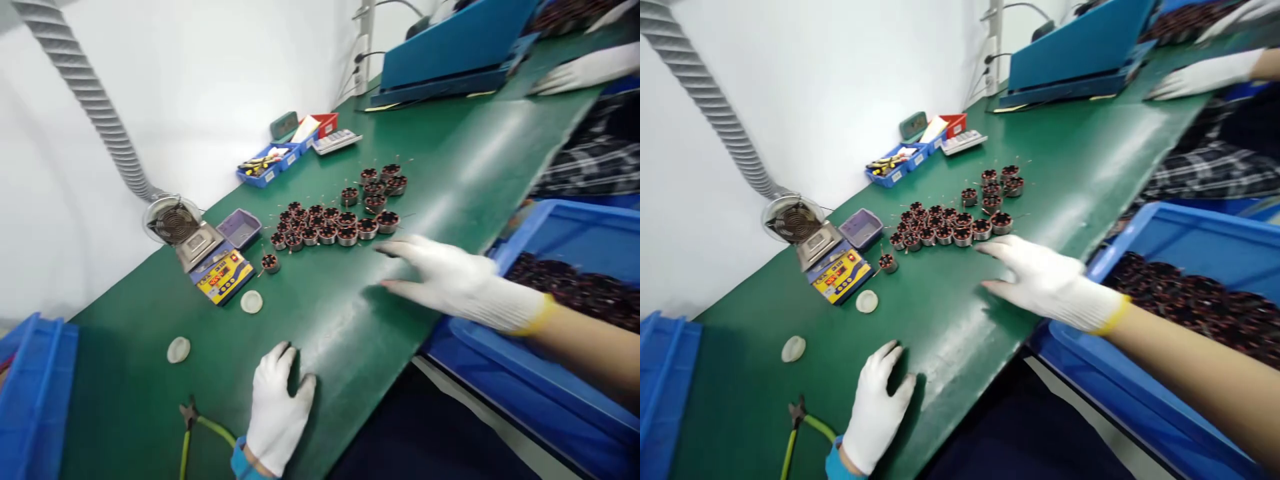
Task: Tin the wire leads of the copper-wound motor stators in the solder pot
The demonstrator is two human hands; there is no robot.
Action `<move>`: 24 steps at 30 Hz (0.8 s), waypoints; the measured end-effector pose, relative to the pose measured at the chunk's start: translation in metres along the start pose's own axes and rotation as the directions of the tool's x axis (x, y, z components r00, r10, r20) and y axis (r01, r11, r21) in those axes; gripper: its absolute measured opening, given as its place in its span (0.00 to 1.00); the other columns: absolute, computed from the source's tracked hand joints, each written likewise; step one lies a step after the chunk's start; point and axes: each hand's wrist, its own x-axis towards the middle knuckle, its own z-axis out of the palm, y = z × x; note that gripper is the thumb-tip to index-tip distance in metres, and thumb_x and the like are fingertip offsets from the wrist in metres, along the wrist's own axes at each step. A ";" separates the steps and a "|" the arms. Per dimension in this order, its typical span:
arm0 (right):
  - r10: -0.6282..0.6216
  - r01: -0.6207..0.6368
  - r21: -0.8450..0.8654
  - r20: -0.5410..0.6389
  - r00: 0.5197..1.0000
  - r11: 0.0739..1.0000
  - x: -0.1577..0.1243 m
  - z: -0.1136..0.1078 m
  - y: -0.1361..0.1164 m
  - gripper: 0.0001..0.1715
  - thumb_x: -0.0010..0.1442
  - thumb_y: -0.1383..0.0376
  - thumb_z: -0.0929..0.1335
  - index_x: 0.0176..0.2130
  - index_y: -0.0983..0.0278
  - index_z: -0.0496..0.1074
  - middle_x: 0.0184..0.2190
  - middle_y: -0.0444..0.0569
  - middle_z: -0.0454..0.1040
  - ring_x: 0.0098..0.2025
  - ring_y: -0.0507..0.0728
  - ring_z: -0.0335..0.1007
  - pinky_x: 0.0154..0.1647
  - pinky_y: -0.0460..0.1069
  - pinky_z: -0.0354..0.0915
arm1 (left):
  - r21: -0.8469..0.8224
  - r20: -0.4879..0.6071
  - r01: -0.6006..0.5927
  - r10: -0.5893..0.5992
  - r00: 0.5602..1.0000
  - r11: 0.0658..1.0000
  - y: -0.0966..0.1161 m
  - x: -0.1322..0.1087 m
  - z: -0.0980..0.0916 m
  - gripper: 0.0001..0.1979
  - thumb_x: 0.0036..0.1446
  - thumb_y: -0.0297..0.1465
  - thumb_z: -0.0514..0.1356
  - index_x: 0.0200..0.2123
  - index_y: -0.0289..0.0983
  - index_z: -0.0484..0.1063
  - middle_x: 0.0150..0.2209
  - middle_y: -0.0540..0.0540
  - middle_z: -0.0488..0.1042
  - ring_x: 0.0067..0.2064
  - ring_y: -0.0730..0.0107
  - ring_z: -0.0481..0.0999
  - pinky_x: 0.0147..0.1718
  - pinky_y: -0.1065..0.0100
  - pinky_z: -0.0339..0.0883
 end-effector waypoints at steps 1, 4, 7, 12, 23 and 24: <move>-0.107 0.107 0.020 0.010 0.994 0.994 0.030 0.009 -0.022 0.35 0.68 0.58 0.68 0.69 0.69 0.68 0.62 0.67 0.74 0.61 0.68 0.76 0.62 0.61 0.73 | -0.006 0.004 0.004 -0.004 1.000 1.000 0.001 0.000 -0.001 0.19 0.61 0.33 0.64 0.54 0.36 0.81 0.61 0.33 0.79 0.61 0.44 0.79 0.61 0.42 0.75; -0.337 0.334 0.061 0.065 0.939 0.941 0.106 0.044 -0.085 0.40 0.61 0.60 0.74 0.70 0.64 0.69 0.63 0.60 0.75 0.62 0.67 0.74 0.65 0.59 0.69 | -0.058 0.019 0.018 -0.017 1.000 0.998 0.002 0.003 -0.005 0.19 0.60 0.32 0.64 0.54 0.36 0.81 0.61 0.33 0.79 0.61 0.45 0.79 0.62 0.43 0.74; -0.417 0.414 0.051 0.082 0.905 0.909 0.152 0.076 -0.131 0.40 0.57 0.67 0.76 0.67 0.67 0.72 0.59 0.63 0.78 0.62 0.69 0.73 0.69 0.65 0.63 | -0.135 0.044 0.065 -0.059 0.997 0.989 0.004 0.006 -0.010 0.20 0.58 0.32 0.65 0.54 0.37 0.81 0.60 0.34 0.80 0.60 0.45 0.79 0.64 0.44 0.73; -0.385 0.384 0.029 0.054 0.921 0.923 0.157 0.085 -0.148 0.28 0.66 0.75 0.65 0.63 0.66 0.77 0.50 0.61 0.83 0.56 0.65 0.77 0.72 0.70 0.57 | -0.370 0.008 0.204 -0.216 0.976 0.906 0.015 0.010 -0.018 0.17 0.55 0.34 0.69 0.49 0.39 0.83 0.58 0.34 0.81 0.61 0.41 0.77 0.67 0.42 0.66; -0.491 0.485 0.544 -0.147 0.859 0.685 0.022 0.035 -0.193 0.33 0.60 0.65 0.73 0.64 0.58 0.76 0.49 0.55 0.84 0.56 0.69 0.81 0.61 0.66 0.75 | -0.957 0.286 0.264 -0.526 0.801 -0.118 0.022 0.011 -0.004 0.39 0.53 0.68 0.64 0.40 0.35 0.78 0.30 0.45 0.78 0.25 0.70 0.71 0.24 0.69 0.65; -0.410 0.374 0.606 -0.085 0.908 0.702 0.024 0.030 -0.193 0.36 0.59 0.62 0.74 0.66 0.57 0.74 0.50 0.54 0.84 0.53 0.68 0.82 0.57 0.64 0.78 | -0.951 0.307 0.268 -0.532 0.789 -0.151 0.021 0.011 -0.004 0.39 0.54 0.69 0.61 0.36 0.35 0.77 0.25 0.47 0.74 0.23 0.71 0.68 0.22 0.70 0.61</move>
